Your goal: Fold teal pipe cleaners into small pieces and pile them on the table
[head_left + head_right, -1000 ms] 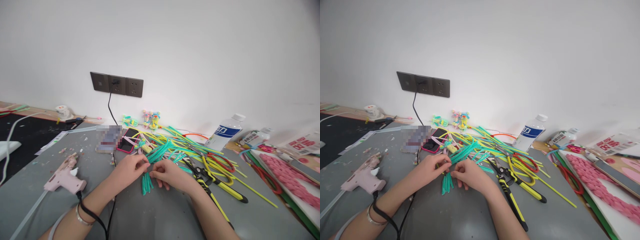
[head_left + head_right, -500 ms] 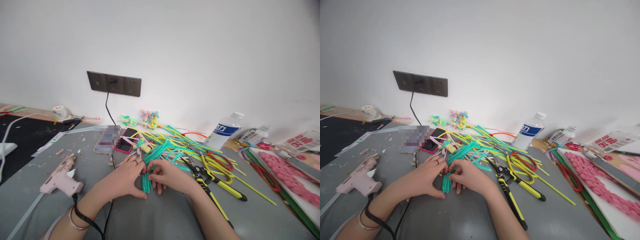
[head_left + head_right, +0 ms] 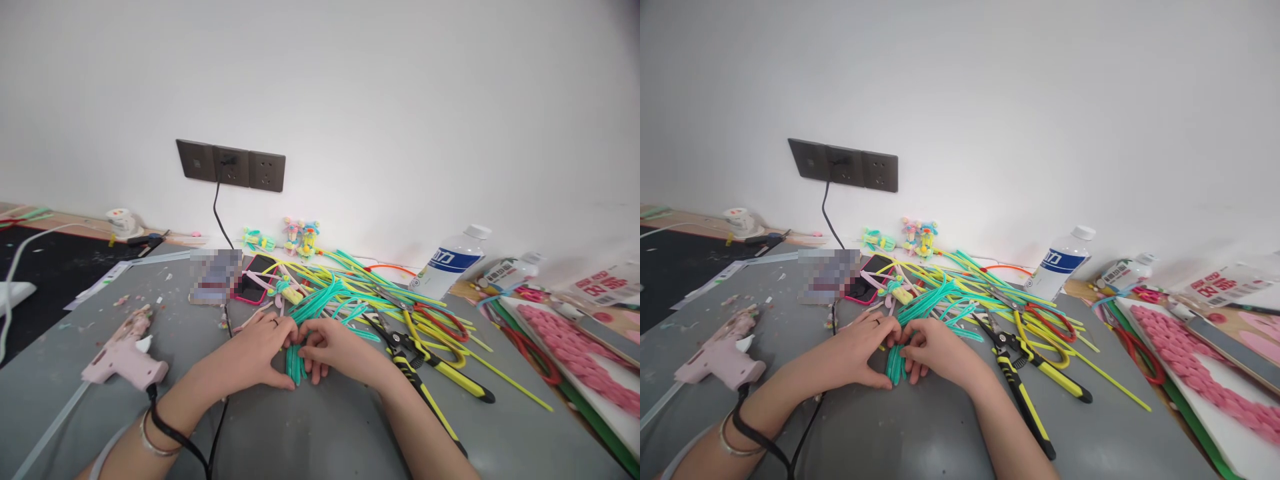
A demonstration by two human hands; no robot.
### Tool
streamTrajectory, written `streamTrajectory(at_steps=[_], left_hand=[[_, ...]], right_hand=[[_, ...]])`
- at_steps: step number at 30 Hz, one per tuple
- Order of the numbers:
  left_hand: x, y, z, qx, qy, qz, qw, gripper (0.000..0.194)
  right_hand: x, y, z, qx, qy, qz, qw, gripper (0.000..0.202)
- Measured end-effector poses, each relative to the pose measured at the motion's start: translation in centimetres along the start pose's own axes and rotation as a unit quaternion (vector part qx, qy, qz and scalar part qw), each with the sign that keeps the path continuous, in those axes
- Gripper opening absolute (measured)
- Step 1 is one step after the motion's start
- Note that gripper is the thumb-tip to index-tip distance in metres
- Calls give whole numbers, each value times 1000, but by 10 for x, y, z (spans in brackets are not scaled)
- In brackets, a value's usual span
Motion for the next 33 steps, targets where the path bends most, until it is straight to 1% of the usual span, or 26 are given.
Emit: streamTrajectory(at_steps=[3,6,11,16,18,22,25,29,33], left_hand=[[-1,-1,1,-17,16,11,1000,44],[-1,0,3,-35,19,15,999,47],[0,5,6,-75,16,-9,997,56],[0,7,4,-58,5,-38,998,57],[0,6,2,-43,6,-38,998,56],[1,4,2,-11,15,-13,1000,50],[3,2,1,12,16,-17,1000,49],[4,3,-1,22,11,-35,999,49],[3,5,-3,20,8,-53,998,50]], right_hand=[[0,1,0,7,4,-4,1000,14],[-1,0,1,11,11,-8,1000,16],[-4,3,9,3,12,8,1000,22],[-7,9,17,-29,-10,19,999,22],[-6,8,14,-31,-3,17,999,19],[-4,3,2,-23,16,5,1000,15],[-2,-1,-5,-14,18,4,1000,14],[-1,-4,-7,-9,18,0,1000,13],[0,-6,-4,-6,11,-1,1000,9]])
Point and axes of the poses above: each hand's wrist, its own x-axis towards the middle knuckle, its own z-axis out of the back of the hand, y = z × x, the point moved 5 cm from there along x, towards the middle knuckle, and after that the axes turned 1 degree about z, right-handed, at the moved point
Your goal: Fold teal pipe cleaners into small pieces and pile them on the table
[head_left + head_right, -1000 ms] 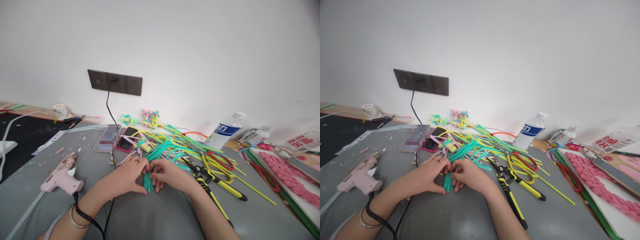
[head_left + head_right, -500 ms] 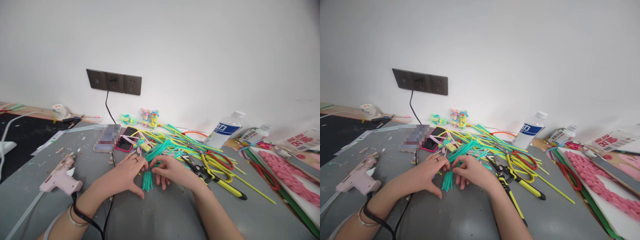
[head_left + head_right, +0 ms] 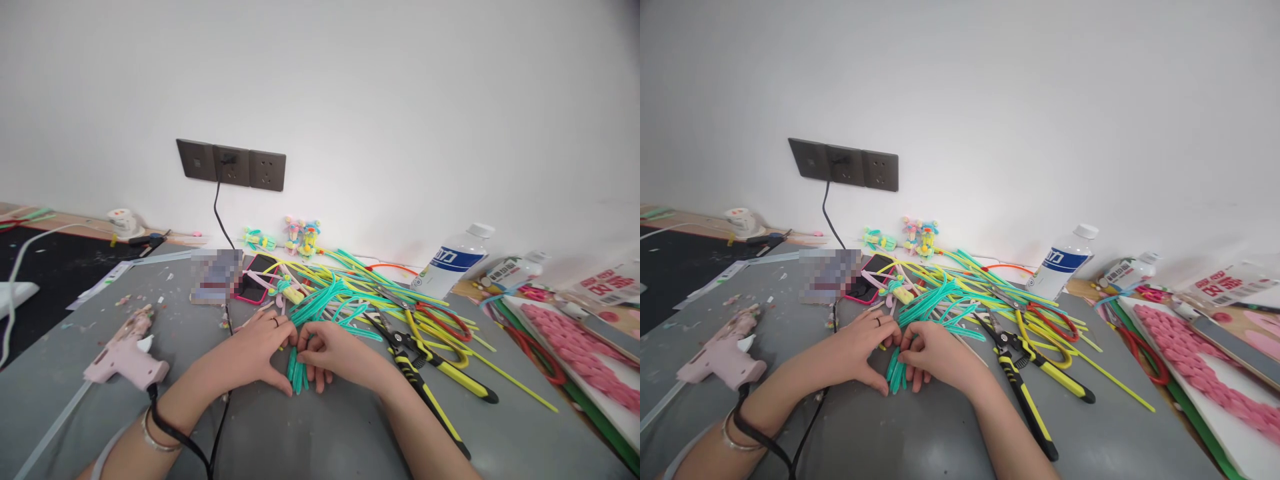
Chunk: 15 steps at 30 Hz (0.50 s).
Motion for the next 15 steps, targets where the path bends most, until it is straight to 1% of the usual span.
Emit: streamTrajectory(at_steps=[3,9,15], left_hand=[[-1,-1,-1,-1,-6,-10,1000,55],[-2,1,-7,-29,-10,0,1000,50],[-2,1,-8,-31,-18,5,999,52]], right_hand=[[1,-1,3,-1,-7,2,1000,8],[3,-3,5,10,-18,7,1000,6],[0,0,7,27,-19,-11,999,5]])
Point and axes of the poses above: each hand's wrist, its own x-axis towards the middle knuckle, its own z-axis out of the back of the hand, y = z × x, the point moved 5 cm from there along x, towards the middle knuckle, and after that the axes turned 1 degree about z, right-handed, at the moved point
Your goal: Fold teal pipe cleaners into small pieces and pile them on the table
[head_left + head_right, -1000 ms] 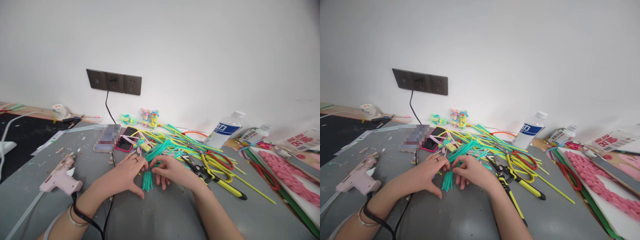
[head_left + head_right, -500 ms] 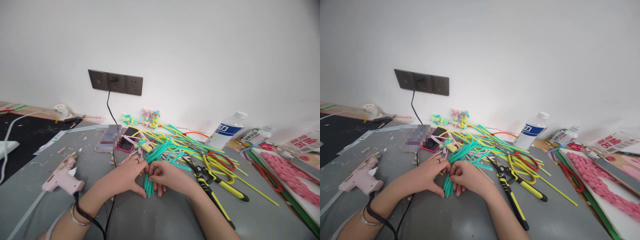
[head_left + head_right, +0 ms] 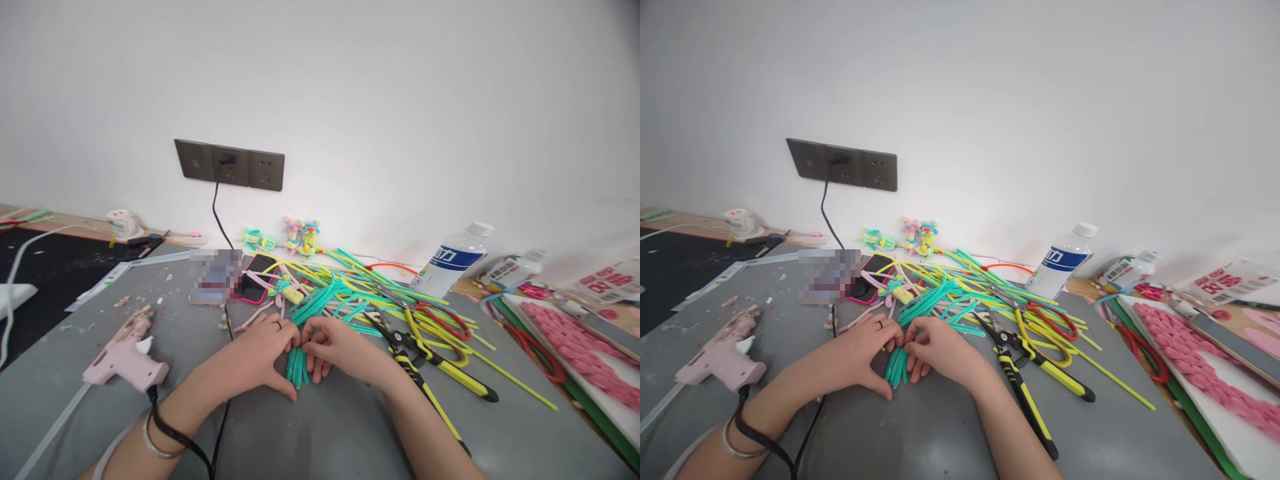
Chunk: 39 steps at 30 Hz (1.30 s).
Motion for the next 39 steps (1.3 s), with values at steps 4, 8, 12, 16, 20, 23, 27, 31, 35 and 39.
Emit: streamTrajectory(at_steps=[4,8,12,16,20,23,27,31,35,39], left_hand=[[-1,-4,3,3,18,15,1000,54],[-1,-8,4,14,33,15,999,52],[0,-8,4,4,32,26,999,52],[1,-6,3,-1,30,26,999,51],[0,-5,2,-4,28,7,1000,52],[-2,-6,3,1,30,-4,1000,51],[-2,-11,5,20,37,-5,999,44],[0,-15,7,30,36,7,999,43],[0,-15,8,29,30,8,999,44],[0,-17,10,27,27,11,999,42]], right_hand=[[-3,4,6,-11,-4,-2,1000,5],[-4,3,7,-25,3,-6,1000,6],[-3,2,5,-27,16,-3,1000,6],[-2,1,6,-28,16,-3,999,7],[-3,-2,5,-27,20,4,999,10],[-4,-2,4,-30,16,5,999,11],[-2,0,3,-47,1,5,999,16],[-1,0,1,-55,0,-14,998,22],[-1,-1,-1,-44,3,-22,999,27],[-2,2,-1,-38,3,-21,999,25]])
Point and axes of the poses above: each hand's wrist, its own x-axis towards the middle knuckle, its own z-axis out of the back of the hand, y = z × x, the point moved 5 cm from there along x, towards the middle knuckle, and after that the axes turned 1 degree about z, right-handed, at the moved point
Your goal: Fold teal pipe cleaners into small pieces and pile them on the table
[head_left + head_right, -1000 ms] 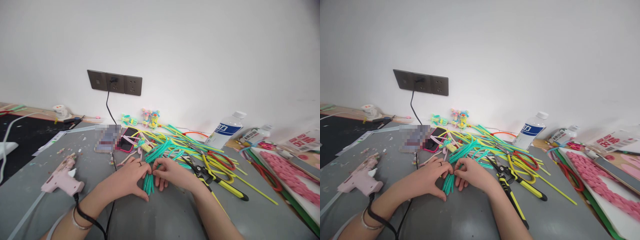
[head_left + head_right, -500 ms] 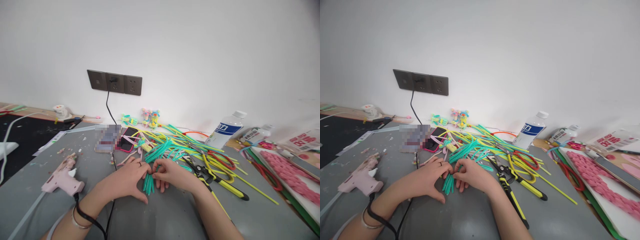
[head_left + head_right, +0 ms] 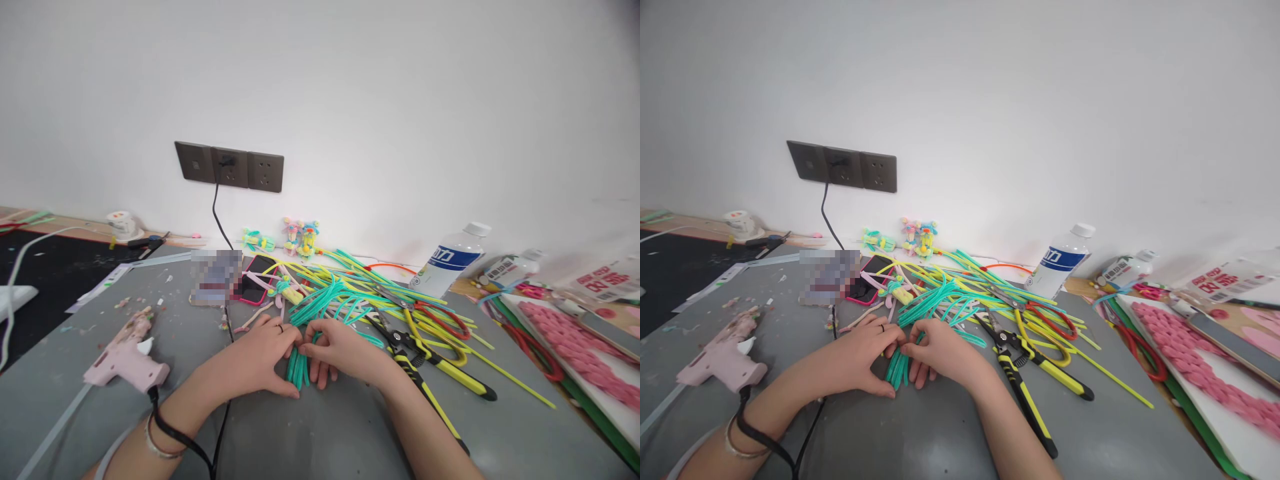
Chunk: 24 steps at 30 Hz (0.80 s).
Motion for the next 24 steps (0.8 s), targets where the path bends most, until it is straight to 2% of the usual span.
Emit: streamTrajectory(at_steps=[5,13,19,24], left_hand=[[3,0,-2,21,14,3,1000,45],[5,0,-5,29,18,6,999,39],[6,4,-9,36,-10,-5,999,41],[6,6,-10,15,5,0,1000,44]], right_hand=[[-1,3,-1,4,1,-1,1000,25],[-2,4,-2,-6,25,11,1000,18],[-5,3,-9,0,48,-20,999,18],[-7,2,-6,25,79,-28,996,16]])
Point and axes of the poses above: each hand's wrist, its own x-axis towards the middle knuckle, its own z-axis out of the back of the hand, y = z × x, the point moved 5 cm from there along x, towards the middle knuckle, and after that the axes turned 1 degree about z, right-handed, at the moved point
